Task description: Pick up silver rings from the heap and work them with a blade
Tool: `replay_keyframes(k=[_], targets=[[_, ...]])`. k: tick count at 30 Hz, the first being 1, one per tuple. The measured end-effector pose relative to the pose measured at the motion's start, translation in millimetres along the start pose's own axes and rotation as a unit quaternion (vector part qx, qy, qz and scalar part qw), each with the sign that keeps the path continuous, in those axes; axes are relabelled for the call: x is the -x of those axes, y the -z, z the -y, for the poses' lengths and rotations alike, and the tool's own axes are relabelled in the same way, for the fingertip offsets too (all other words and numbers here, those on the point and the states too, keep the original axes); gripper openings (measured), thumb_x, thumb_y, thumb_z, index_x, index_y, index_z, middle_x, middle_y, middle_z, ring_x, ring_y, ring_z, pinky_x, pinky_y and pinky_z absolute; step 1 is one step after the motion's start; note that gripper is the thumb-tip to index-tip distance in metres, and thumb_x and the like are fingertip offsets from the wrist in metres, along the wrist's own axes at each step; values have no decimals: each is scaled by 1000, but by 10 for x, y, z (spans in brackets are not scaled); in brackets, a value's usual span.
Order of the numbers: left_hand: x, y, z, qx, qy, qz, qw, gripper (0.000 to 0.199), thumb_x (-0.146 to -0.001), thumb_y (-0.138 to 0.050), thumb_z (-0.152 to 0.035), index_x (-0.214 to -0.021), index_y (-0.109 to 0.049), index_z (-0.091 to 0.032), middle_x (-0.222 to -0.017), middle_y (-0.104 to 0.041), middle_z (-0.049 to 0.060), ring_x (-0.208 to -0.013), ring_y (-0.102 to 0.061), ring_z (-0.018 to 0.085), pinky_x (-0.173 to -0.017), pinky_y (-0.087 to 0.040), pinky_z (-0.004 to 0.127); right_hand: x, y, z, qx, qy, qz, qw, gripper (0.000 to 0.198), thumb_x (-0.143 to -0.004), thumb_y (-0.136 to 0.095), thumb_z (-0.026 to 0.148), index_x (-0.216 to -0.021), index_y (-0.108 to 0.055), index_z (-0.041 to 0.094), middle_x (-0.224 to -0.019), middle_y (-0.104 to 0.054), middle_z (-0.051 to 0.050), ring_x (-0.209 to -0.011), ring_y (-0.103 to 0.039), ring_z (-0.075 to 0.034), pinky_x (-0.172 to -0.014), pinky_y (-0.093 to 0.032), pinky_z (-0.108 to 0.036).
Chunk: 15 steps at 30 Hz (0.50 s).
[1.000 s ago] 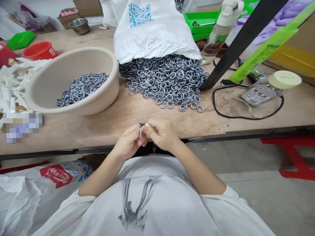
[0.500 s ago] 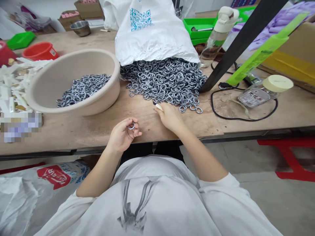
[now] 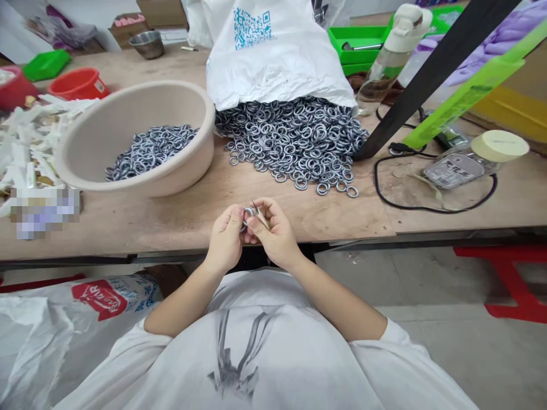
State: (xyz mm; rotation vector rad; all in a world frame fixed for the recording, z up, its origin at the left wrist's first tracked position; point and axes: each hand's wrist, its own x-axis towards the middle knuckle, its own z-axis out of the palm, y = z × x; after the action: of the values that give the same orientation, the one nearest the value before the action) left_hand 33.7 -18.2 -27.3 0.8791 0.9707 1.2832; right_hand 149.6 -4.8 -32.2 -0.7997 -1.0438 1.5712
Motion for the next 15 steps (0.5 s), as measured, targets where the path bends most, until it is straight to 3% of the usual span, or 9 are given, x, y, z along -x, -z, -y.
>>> replay_keyframes(k=[7,10,12,15], targets=[[-1,-4,63,-5,15,1,1000,45,-88,-61,-61,-74,-55,-18,-53,-51,-4,-45,-46,8,-42,-37,18,-35,36,32,36,12,58,998,46,-73,-83,55,-96,-57,25,-60,-58,8,-46,-55,-11,-45,-49,-25],[2,-37,29,21,17,1,1000,48,-84,-66,-62,-70,-52,-19,-48,-45,-6,-41,-39,7,-41,-37,18,-68,77,48,102,34,28,994,41,-82,-70,63,-91,-56,25,-61,-57,6,-50,-55,-13,-48,-46,-26],[-2,-60,-8,51,31,-6,998,50,-81,-69,-62,-67,-48,-19,-46,-42,-7,-40,-35,6,-40,-37,19,-74,129,91,199,78,3,977,44,-87,-61,67,-87,-57,24,-65,-57,3,-56,-54,-13,-54,-44,-26],[-12,-92,-61,91,53,-29,994,52,-77,-73,-61,-64,-46,-19,-45,-40,-8,-39,-32,5,-38,-35,18,-24,194,170,372,159,38,914,48,-91,-54,68,-84,-61,21,-70,-60,0,-62,-54,-14,-59,-39,-27]])
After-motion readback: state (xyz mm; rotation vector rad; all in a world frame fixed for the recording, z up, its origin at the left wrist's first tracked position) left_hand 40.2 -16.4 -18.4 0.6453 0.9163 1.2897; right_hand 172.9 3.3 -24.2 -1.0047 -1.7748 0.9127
